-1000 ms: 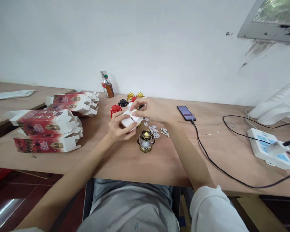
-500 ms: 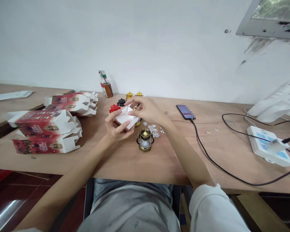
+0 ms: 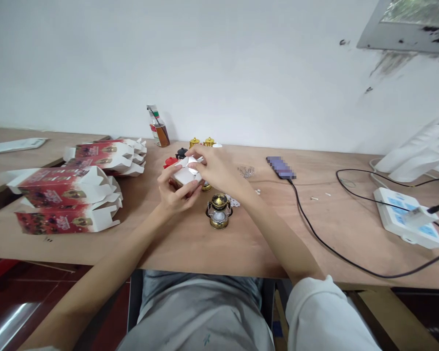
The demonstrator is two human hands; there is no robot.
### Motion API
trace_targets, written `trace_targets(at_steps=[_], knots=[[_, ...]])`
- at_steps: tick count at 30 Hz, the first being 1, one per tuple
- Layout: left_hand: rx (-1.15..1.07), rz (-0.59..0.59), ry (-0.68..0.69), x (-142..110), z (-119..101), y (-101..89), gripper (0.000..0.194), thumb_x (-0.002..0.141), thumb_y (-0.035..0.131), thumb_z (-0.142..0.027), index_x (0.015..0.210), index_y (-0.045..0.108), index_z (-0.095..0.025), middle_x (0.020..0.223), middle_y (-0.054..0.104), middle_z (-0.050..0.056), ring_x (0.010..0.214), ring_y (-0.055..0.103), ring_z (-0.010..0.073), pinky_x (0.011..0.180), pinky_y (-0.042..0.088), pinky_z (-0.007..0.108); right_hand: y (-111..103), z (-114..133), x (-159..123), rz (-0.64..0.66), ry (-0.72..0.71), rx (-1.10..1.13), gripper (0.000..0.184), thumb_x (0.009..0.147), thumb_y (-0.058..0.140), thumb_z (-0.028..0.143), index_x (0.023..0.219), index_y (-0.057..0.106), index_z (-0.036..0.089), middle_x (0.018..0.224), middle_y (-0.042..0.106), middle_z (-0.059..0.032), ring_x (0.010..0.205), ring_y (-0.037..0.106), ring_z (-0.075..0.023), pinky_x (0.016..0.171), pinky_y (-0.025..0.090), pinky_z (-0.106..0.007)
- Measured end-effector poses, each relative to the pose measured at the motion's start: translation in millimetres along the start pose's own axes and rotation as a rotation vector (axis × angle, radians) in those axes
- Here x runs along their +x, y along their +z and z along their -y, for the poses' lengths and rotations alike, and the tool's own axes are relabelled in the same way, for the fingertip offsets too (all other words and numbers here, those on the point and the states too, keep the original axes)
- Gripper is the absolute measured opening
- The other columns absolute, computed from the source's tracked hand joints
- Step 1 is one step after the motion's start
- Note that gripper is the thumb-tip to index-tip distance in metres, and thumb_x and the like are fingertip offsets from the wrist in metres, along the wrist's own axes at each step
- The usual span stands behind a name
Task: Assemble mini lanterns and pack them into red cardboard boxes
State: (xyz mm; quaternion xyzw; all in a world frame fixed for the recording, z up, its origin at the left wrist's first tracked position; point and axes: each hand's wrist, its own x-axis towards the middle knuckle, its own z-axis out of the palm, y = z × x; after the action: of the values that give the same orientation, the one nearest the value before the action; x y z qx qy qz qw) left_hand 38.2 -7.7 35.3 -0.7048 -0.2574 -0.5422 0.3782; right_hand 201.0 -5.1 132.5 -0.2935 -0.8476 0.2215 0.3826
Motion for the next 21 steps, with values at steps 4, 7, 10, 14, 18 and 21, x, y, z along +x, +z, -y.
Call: trace_targets(at_steps=[4, 7, 10, 14, 18, 21], knots=[[0.030, 0.040, -0.017, -2.8, 1.6, 1.1, 0.059, 0.068, 0.073, -0.021, 0.115, 0.041, -0.038, 0.123, 0.037, 0.006, 0.106, 0.053, 0.0270, 0.079, 0.052, 0.045, 2.6, 1.3, 0.3, -0.018, -0.018, -0.050, 0.021, 0.086, 0.051, 0.021, 0.103, 0.063, 0.021, 0.102, 0.068, -0.0042, 0.090, 0.060, -0.0166, 0.081, 0.047, -0.033], [0.030, 0.040, -0.035, -3.5, 1.0, 0.9, 0.062, 0.069, 0.072, -0.024, 0.120, 0.038, -0.035, 0.119, 0.042, 0.007, 0.105, 0.053, 0.0271, 0.079, 0.051, 0.044, 3.1, 1.3, 0.4, -0.018, -0.007, -0.071, 0.022, 0.087, 0.050, 0.023, 0.105, 0.063, 0.021, 0.102, 0.068, -0.0035, 0.092, 0.060, -0.0170, 0.082, 0.046, -0.033], [0.010, 0.024, -0.044, -2.7, -0.5, 0.3, 0.063, 0.069, 0.072, -0.024, 0.122, 0.038, -0.030, 0.115, 0.045, 0.009, 0.103, 0.054, 0.0254, 0.080, 0.050, 0.041, 2.7, 0.5, 0.5, -0.014, -0.015, -0.059, 0.022, 0.088, 0.050, 0.024, 0.106, 0.063, 0.022, 0.102, 0.068, -0.0028, 0.094, 0.060, -0.0174, 0.084, 0.045, -0.034], [-0.007, 0.008, -0.061, -3.6, -0.9, 0.1, 0.059, 0.068, 0.073, -0.026, 0.117, 0.039, -0.028, 0.112, 0.045, 0.008, 0.098, 0.055, 0.0230, 0.081, 0.050, 0.041, 1.9, 1.0, 0.1, -0.018, -0.021, -0.035, 0.022, 0.088, 0.049, 0.023, 0.105, 0.063, 0.022, 0.102, 0.068, -0.0038, 0.094, 0.060, -0.0182, 0.085, 0.045, -0.036], [-0.001, 0.022, -0.100, -6.9, -0.7, 0.7, 0.060, 0.067, 0.074, -0.026, 0.114, 0.037, -0.029, 0.112, 0.042, 0.007, 0.101, 0.053, 0.0243, 0.081, 0.048, 0.043, 1.4, 3.4, -1.1, -0.017, -0.007, -0.007, 0.022, 0.088, 0.049, 0.022, 0.105, 0.063, 0.023, 0.103, 0.068, -0.0036, 0.092, 0.061, -0.0174, 0.085, 0.045, -0.036], [0.033, -0.009, -0.101, -7.4, -1.7, 1.1, 0.060, 0.065, 0.075, -0.027, 0.112, 0.038, -0.029, 0.112, 0.039, 0.007, 0.101, 0.052, 0.0247, 0.077, 0.049, 0.041, 1.8, 4.7, -2.0, -0.007, -0.006, 0.002, 0.022, 0.087, 0.051, 0.022, 0.104, 0.064, 0.023, 0.103, 0.068, -0.0029, 0.091, 0.061, -0.0161, 0.085, 0.046, -0.034]])
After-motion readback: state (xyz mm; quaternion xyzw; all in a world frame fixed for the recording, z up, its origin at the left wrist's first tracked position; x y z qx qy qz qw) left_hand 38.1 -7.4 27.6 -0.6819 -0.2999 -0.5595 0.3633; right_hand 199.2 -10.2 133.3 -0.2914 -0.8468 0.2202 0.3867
